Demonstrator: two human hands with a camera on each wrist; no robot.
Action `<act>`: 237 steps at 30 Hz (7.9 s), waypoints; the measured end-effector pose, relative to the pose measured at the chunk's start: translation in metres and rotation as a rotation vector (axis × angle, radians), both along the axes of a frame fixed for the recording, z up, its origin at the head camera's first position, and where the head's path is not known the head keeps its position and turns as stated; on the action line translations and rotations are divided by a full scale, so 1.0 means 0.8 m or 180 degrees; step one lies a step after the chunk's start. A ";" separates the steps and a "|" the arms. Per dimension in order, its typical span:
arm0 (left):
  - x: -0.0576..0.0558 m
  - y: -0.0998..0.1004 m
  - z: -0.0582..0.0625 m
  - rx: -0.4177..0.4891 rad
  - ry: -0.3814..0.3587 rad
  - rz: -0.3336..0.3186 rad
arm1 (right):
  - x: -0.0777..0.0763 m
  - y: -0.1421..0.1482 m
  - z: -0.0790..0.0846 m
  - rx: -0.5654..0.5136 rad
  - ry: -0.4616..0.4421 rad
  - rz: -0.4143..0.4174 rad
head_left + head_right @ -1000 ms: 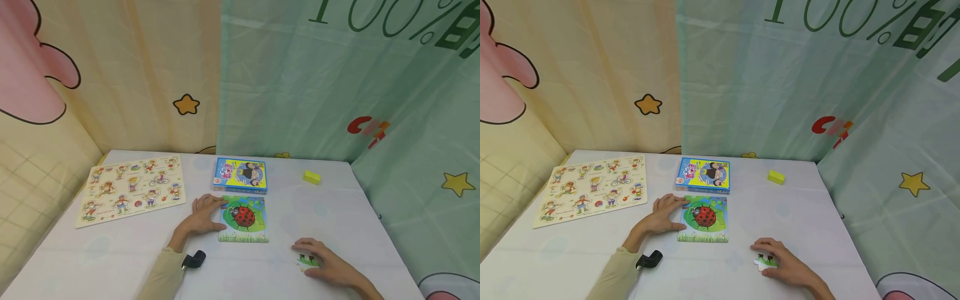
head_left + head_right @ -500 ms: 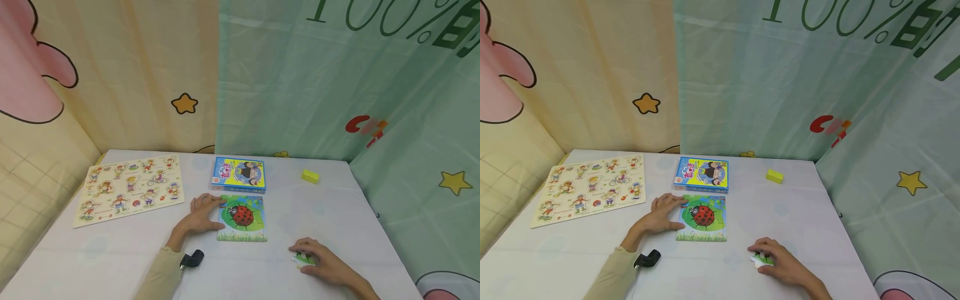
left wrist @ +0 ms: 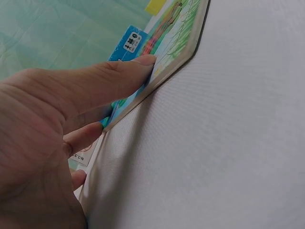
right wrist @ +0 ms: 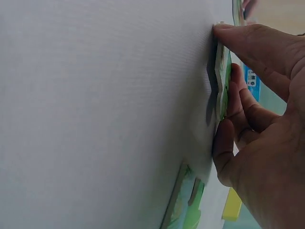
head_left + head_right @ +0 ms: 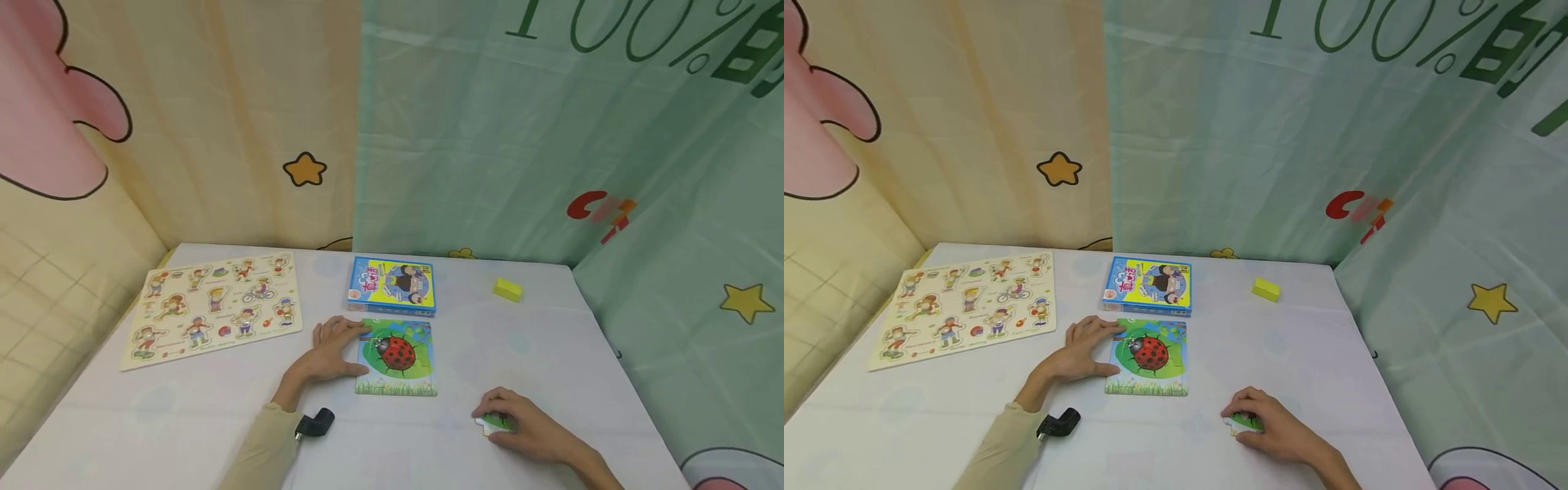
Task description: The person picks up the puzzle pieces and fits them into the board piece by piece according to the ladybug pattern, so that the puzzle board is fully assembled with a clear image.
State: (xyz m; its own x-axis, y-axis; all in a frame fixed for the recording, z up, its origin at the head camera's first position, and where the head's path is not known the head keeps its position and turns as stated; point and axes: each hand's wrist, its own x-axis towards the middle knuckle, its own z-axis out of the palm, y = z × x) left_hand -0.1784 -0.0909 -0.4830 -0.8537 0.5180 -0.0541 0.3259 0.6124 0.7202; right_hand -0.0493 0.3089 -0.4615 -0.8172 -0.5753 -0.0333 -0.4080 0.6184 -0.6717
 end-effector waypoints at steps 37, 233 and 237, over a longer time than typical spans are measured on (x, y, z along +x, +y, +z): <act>0.001 0.002 0.009 -0.0087 0.0024 0.0017 | -0.093 -0.169 0.016 0.0445 0.0231 0.0391; 0.005 0.011 0.003 -0.0189 0.0081 0.0002 | -0.082 -0.140 0.012 0.0955 0.0686 -0.0418; 0.006 0.012 0.004 -0.0179 0.0070 0.0000 | -0.078 -0.142 0.010 0.0992 0.0695 -0.0490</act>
State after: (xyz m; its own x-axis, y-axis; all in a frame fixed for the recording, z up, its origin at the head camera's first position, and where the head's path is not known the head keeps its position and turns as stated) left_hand -0.1735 -0.0811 -0.4801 -0.8550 0.5145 -0.0643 0.3413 0.6518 0.6772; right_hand -0.1114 0.1955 -0.4531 -0.9002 -0.4355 -0.0029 -0.4070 0.8436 -0.3503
